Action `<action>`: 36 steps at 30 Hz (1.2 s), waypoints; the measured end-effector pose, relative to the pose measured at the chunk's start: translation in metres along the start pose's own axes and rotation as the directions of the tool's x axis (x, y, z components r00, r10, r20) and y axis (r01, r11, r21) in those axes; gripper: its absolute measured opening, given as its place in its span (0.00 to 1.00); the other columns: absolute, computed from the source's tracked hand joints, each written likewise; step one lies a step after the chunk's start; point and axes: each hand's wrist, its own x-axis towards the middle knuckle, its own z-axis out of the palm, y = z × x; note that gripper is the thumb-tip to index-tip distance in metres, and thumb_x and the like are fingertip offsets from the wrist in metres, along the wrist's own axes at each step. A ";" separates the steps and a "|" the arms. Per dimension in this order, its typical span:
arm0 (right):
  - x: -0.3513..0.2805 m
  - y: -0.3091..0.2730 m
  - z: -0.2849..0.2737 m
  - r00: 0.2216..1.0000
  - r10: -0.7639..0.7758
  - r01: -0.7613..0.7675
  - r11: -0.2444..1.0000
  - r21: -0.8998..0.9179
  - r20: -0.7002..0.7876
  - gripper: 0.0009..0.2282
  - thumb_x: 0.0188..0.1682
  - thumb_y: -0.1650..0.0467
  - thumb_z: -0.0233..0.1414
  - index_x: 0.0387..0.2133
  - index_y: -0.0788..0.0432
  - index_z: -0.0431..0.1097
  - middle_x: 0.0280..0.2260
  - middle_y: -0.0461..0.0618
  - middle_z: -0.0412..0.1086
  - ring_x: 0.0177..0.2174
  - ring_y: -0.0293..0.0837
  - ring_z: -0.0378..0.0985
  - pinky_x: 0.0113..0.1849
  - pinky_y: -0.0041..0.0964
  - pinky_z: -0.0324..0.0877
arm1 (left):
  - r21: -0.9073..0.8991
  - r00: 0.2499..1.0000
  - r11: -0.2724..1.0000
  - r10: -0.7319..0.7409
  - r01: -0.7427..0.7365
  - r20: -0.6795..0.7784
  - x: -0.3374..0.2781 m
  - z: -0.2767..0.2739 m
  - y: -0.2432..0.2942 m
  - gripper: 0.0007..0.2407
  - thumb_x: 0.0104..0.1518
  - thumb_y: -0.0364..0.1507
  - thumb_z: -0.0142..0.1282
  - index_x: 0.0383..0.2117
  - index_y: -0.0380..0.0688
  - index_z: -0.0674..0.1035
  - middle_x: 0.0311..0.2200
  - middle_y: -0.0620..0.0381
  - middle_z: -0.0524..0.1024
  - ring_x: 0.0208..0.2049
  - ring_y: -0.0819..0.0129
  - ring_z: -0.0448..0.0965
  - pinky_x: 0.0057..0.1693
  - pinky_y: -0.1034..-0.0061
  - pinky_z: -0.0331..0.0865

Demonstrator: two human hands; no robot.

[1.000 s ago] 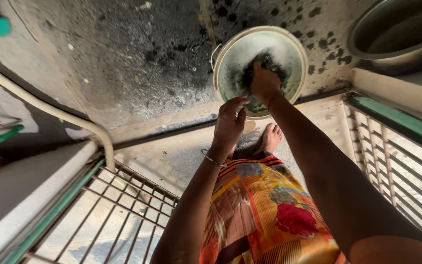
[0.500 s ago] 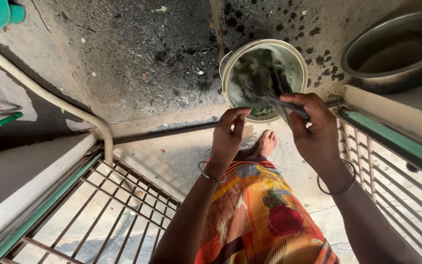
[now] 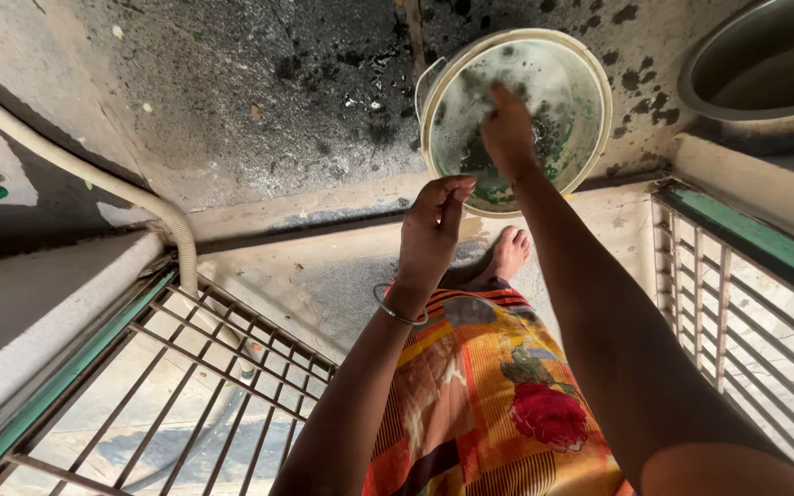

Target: The person washes a cloth in a bucket of soapy water and wipes down the metal bars and surfaces of a gate.

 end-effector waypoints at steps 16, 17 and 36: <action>-0.107 -0.136 -0.142 0.974 -0.218 0.209 0.971 0.116 0.067 0.28 0.46 0.87 0.41 0.58 0.53 0.69 0.68 0.62 0.58 0.39 0.43 0.73 0.35 0.29 0.67 | -0.063 0.990 0.988 -0.142 0.142 0.009 -0.009 -0.008 0.029 0.08 0.69 0.26 0.47 0.49 0.43 0.78 0.41 0.55 0.83 0.43 0.72 0.85 0.39 0.81 0.77; -0.086 -0.113 -0.116 0.945 -0.323 0.319 0.944 0.083 0.042 0.30 0.45 0.87 0.40 0.59 0.52 0.69 0.68 0.65 0.56 0.52 0.51 0.78 0.41 0.31 0.71 | -0.058 0.989 0.987 -0.148 0.148 0.008 -0.006 -0.007 0.025 0.08 0.69 0.26 0.47 0.49 0.43 0.78 0.41 0.55 0.83 0.43 0.72 0.85 0.39 0.81 0.77; -0.205 -0.199 -0.184 0.957 -0.275 0.277 0.961 -0.016 0.088 0.17 0.44 0.82 0.47 0.46 0.59 0.72 0.40 0.59 0.74 0.36 0.59 0.78 0.38 0.47 0.75 | -0.578 0.695 0.489 -0.689 0.653 0.203 0.078 0.088 -0.083 0.42 0.58 0.48 0.57 0.69 0.57 0.37 0.50 0.48 0.66 0.37 0.53 0.74 0.46 0.42 0.79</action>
